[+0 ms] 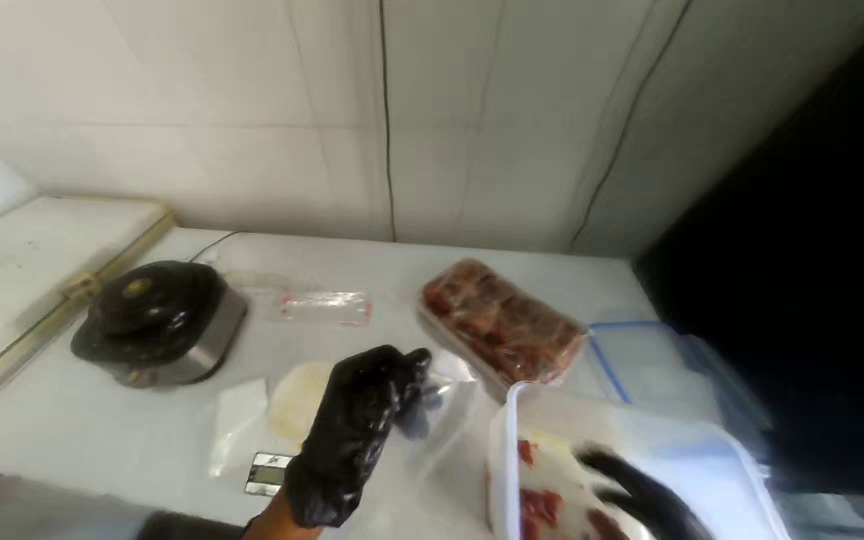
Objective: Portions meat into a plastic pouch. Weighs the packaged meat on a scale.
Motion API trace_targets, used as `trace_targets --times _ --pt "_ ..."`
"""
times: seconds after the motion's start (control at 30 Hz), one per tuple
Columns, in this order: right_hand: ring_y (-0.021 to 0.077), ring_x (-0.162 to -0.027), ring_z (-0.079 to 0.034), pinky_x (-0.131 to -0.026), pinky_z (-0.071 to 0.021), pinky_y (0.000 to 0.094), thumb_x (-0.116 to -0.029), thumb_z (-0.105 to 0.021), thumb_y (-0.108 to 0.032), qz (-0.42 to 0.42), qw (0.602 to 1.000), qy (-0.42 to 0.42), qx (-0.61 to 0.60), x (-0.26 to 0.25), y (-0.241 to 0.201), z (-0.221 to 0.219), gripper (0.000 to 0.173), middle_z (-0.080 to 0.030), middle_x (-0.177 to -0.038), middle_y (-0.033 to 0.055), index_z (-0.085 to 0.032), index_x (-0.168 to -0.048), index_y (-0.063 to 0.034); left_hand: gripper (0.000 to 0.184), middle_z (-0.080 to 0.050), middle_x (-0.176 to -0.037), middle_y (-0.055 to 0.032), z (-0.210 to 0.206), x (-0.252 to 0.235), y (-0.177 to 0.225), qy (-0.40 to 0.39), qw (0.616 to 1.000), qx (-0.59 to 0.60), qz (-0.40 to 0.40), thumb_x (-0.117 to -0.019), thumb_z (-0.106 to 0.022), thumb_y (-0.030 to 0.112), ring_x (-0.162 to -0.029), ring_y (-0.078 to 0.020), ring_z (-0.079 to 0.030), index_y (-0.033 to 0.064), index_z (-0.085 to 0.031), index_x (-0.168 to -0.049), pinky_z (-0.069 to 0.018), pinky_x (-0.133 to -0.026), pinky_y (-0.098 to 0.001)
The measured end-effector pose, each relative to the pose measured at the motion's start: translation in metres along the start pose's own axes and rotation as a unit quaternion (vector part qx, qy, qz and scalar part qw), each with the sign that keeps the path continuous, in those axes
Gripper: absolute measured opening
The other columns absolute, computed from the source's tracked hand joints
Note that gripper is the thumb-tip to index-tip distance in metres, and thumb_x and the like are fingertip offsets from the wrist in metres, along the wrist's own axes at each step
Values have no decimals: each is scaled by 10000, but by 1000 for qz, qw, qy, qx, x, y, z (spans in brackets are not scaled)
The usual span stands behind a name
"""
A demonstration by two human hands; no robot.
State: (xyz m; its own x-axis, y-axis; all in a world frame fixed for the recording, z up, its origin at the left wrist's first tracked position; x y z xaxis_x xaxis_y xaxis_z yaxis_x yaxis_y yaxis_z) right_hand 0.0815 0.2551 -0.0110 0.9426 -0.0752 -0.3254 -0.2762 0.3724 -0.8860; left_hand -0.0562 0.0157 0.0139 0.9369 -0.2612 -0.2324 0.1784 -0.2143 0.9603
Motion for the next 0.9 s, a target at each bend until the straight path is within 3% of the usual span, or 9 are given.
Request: trace_targets --times 0.07,0.1,0.2,0.27,0.43,0.53,0.6,0.73,0.9 --pt "217 -1406 -490 -1112 -481 373 -831 -805 -442 -7 993 -35 -116 -40 -4 -29 970 -484 -1518 214 -370 -1483 130 150 -689 -772 98 -13 6 7 -49 999 9 -12 -1008 -597 190 -680 8 -646 198 -724 -929 -564 -636 -166" --pt "178 -1352 -541 -1080 -509 346 -829 -818 -373 -7 986 -40 -159 -53 -8 -40 897 -544 -1477 159 -412 -1469 108 155 -695 -808 120 -17 11 11 -63 998 -4 -17 -1024 -578 204 -705 26 -647 202 -721 -963 -565 -650 -154" --pt "4 -795 -705 -722 -615 207 -863 -748 -23 -45 977 3 -210 -70 -26 -54 174 -747 -901 -72 -696 -1029 -34 256 -704 -881 96 -19 24 23 -40 998 -48 -28 -1088 -438 208 -738 16 -656 93 -667 -1078 -568 -673 -163" --pt "18 -656 -685 -608 -602 210 -914 -653 34 -83 971 2 -226 -70 -32 -54 91 -727 -788 -76 -677 -964 -39 331 -699 -947 36 -12 30 27 -32 995 -94 -25 -1100 -384 208 -799 -23 -665 -13 -614 -1188 -569 -715 -193" --pt "7 -618 -664 -569 -580 175 -990 -563 -25 -104 953 163 -231 -77 -16 -35 127 -713 -748 -90 -673 -989 -90 648 -643 -1270 -66 -31 57 -11 -127 986 -64 83 -877 -731 201 -1094 -64 -632 -69 -491 -1415 -551 -857 -234" --pt "3 -730 -656 -656 -571 168 -1038 -515 -116 -90 961 228 -127 -80 -16 -14 162 -662 -847 -35 -612 -1099 -2 454 -704 -1221 -95 -56 88 -54 -90 989 40 112 -852 -756 49 -1131 -100 -658 -89 -621 -1263 -547 -985 -283" --pt "39 -866 -642 -794 -537 184 -992 -548 -33 -79 971 224 0 -78 -23 -2 214 -666 -953 88 -616 -1118 126 201 -762 -1061 -11 -58 100 -74 -22 990 116 78 -925 -684 61 -976 -85 -716 26 -721 -1119 -598 -881 -272" --pt "-25 -694 -632 -641 -539 137 -1047 -470 -56 -106 935 312 -129 -76 -25 19 133 -628 -759 -63 -585 -1001 -8 233 -768 -1005 -58 -46 104 -84 55 985 154 56 -1048 -506 68 -842 -139 -741 -15 -696 -1155 -633 -757 -297" --pt "15 -723 -660 -647 -567 181 -1073 -461 -164 -168 922 320 -136 -63 12 24 213 -651 -821 -33 -586 -1121 2 298 -745 -838 110 -35 99 -66 183 978 91 47 -1026 -462 -6 -711 2 -684 141 -721 -1013 -587 -666 -184"
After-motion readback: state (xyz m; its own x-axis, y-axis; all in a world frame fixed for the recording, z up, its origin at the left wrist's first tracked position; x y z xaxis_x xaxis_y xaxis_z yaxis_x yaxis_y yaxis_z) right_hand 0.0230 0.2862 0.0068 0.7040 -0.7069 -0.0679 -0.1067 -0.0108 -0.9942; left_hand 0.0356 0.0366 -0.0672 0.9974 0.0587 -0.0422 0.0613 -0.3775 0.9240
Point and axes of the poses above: each hand's wrist, its own x-axis away from the middle knuckle, its own z-axis out of the back of the hand, y = z × x, the point moved 6 cm from there along -x, towards the middle knuckle
